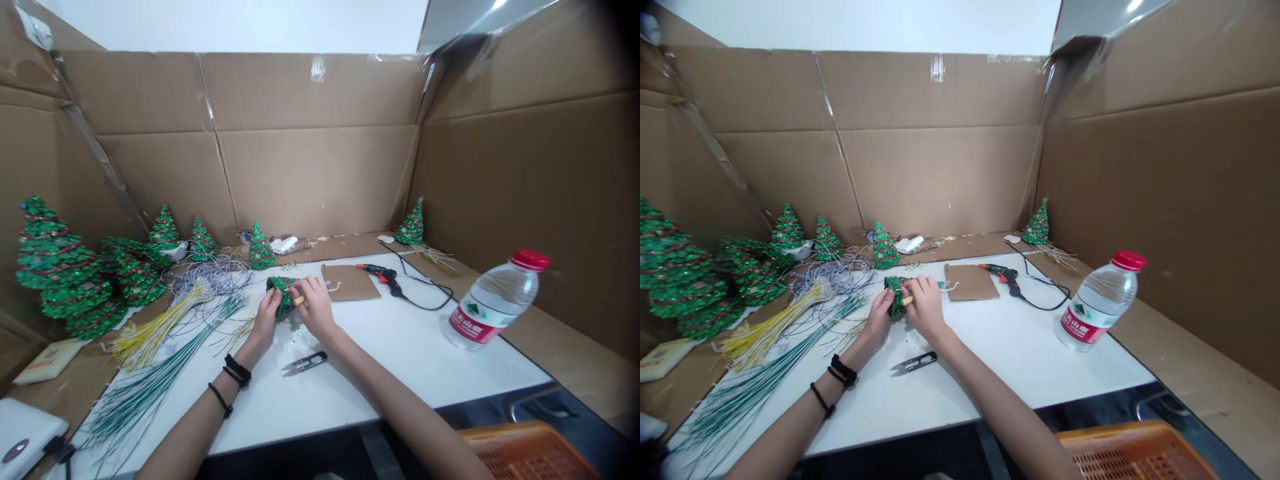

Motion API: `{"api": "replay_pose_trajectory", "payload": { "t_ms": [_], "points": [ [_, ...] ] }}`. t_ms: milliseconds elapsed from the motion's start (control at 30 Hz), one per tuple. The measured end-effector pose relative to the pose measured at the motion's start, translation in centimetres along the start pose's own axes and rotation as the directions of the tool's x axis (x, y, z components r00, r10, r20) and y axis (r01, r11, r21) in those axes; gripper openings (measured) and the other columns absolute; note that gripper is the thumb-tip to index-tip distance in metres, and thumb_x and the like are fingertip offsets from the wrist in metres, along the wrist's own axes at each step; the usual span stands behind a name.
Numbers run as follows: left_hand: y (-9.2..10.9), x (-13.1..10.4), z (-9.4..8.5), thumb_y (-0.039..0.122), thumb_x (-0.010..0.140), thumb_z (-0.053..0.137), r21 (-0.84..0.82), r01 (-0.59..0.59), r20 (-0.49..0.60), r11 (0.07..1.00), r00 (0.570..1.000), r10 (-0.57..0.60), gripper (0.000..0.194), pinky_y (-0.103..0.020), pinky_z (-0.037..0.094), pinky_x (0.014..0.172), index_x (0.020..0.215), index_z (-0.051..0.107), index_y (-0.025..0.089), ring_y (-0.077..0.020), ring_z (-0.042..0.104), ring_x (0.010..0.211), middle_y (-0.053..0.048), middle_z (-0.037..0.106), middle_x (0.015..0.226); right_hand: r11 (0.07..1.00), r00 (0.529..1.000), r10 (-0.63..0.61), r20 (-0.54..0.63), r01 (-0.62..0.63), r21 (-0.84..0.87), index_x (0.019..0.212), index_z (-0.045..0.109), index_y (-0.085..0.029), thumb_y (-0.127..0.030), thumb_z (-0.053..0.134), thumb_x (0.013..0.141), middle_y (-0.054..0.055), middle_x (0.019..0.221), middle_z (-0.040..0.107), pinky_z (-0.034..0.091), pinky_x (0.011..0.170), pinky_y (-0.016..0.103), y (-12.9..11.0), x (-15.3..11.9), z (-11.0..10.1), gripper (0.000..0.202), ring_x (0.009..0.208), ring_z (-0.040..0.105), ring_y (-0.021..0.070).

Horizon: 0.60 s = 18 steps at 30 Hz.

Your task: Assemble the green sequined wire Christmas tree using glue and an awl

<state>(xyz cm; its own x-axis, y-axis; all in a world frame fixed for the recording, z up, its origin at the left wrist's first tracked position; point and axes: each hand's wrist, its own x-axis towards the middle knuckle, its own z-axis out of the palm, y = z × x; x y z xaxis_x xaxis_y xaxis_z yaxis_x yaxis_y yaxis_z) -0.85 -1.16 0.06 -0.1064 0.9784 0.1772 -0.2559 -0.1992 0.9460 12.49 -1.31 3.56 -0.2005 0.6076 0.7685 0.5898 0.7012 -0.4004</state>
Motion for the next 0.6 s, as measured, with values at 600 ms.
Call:
{"api": "replay_pose_trajectory", "payload": {
  "t_ms": [600],
  "points": [
    [0.2, -0.7, -0.2, 0.039, 0.070, 0.066, 0.011, 0.028, -0.040, 1.000, 0.999, -0.027, 0.033, -0.029, 0.041, 0.087, 0.097, 0.065, 0.019, -0.0213, 0.058, 0.098, -0.004, 0.067, 0.103, 0.938, 0.983, -0.080, 0.164, 0.131, -0.322, 0.084, 0.057, -0.018, -0.019, 0.044, 0.088, 0.007, 0.082, 0.052, 0.030, 0.069, 0.035, 0.6, -0.3, 0.5, 0.014, 0.078, 0.040, 0.0230]
  ]
}}
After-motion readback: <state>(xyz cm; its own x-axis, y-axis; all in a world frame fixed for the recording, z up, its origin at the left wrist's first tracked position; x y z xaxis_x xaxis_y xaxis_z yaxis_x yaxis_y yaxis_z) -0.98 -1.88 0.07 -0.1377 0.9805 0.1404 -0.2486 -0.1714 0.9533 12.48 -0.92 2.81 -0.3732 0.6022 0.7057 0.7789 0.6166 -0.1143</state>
